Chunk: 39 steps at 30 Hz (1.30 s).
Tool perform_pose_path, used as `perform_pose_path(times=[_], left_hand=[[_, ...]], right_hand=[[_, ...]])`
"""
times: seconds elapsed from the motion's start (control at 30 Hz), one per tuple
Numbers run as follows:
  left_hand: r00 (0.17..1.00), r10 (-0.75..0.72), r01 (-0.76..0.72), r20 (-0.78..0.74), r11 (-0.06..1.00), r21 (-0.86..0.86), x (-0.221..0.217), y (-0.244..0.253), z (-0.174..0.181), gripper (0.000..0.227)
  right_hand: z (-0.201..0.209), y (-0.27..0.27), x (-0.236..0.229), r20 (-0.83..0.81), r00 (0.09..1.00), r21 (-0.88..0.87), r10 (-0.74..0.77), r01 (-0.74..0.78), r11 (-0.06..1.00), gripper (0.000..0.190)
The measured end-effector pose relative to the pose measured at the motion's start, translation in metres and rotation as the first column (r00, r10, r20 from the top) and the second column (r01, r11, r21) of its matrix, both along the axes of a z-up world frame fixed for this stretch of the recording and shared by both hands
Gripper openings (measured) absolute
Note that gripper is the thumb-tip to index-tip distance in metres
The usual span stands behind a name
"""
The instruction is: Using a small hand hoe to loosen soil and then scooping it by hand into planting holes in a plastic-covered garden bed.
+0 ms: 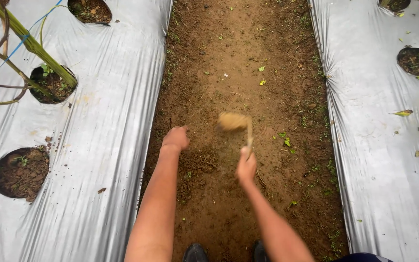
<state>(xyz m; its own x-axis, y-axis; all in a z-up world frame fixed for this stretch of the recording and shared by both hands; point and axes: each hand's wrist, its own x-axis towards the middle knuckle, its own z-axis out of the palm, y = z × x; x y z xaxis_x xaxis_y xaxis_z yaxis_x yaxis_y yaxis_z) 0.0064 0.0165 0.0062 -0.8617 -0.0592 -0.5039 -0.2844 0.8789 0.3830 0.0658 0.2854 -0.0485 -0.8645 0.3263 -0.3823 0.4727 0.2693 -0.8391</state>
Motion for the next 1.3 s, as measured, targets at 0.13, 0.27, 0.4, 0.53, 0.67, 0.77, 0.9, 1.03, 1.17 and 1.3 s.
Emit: perform_pose_path(times=[0.13, 0.27, 0.4, 0.53, 0.67, 0.77, 0.9, 1.03, 1.17, 1.3], left_hand=[[1.000, 0.022, -0.022, 0.009, 1.000, -0.003, 0.016, -0.005, 0.013, 0.043], [0.999, 0.030, -0.031, 0.036, 0.999, 0.011, 0.023, -0.013, 0.006, 0.043], [0.994, 0.026, -0.025, 0.102, 1.000, -0.008, 0.024, -0.010, 0.000, 0.046], [0.992, 0.021, -0.020, 0.127, 1.000, -0.006, 0.015, -0.001, 0.002, 0.046], [0.990, -0.021, 0.021, 0.142, 1.000, 0.000, 0.010, 0.011, 0.009, 0.048], [0.992, -0.024, 0.023, 0.125, 1.000, 0.007, 0.007, 0.017, 0.020, 0.051], [0.988, 0.006, -0.017, 0.152, 0.997, 0.069, 0.000, 0.011, 0.009, 0.053], [0.994, 0.019, -0.025, 0.104, 0.998, 0.053, -0.002, -0.006, -0.003, 0.052], [0.992, 0.048, -0.050, 0.115, 0.999, 0.017, 0.006, -0.020, -0.021, 0.049], [0.984, 0.084, -0.083, 0.155, 0.996, -0.008, 0.009, -0.039, -0.065, 0.038]], right_hand=[[-0.008, 0.068, -0.117, -0.088, 0.960, -0.145, -0.264, 0.250, 0.957, 0.051], [-0.017, 0.098, -0.173, 0.120, 0.961, -0.344, -0.250, 0.277, 0.897, 0.050], [-0.035, 0.048, -0.129, 0.127, 0.963, -0.195, -0.236, 0.258, 0.946, 0.050], [-0.027, -0.030, -0.038, 0.091, 0.983, -0.052, -0.161, 0.166, 0.985, 0.045], [0.027, -0.072, 0.068, 0.124, 0.990, -0.063, -0.067, 0.075, 0.995, 0.038], [0.025, -0.079, 0.113, 0.164, 0.985, -0.043, 0.052, -0.045, 0.998, 0.040], [0.027, -0.075, 0.095, 0.118, 0.992, -0.125, 0.054, -0.039, 0.991, 0.033], [0.024, -0.075, -0.018, -0.021, 0.998, -0.136, 0.054, -0.056, 0.989, 0.043], [0.004, -0.088, -0.122, 0.103, 0.994, -0.290, 0.042, -0.011, 0.957, 0.053], [-0.031, -0.103, -0.129, 0.217, 0.950, -0.366, 0.223, -0.133, 0.921, 0.057]])
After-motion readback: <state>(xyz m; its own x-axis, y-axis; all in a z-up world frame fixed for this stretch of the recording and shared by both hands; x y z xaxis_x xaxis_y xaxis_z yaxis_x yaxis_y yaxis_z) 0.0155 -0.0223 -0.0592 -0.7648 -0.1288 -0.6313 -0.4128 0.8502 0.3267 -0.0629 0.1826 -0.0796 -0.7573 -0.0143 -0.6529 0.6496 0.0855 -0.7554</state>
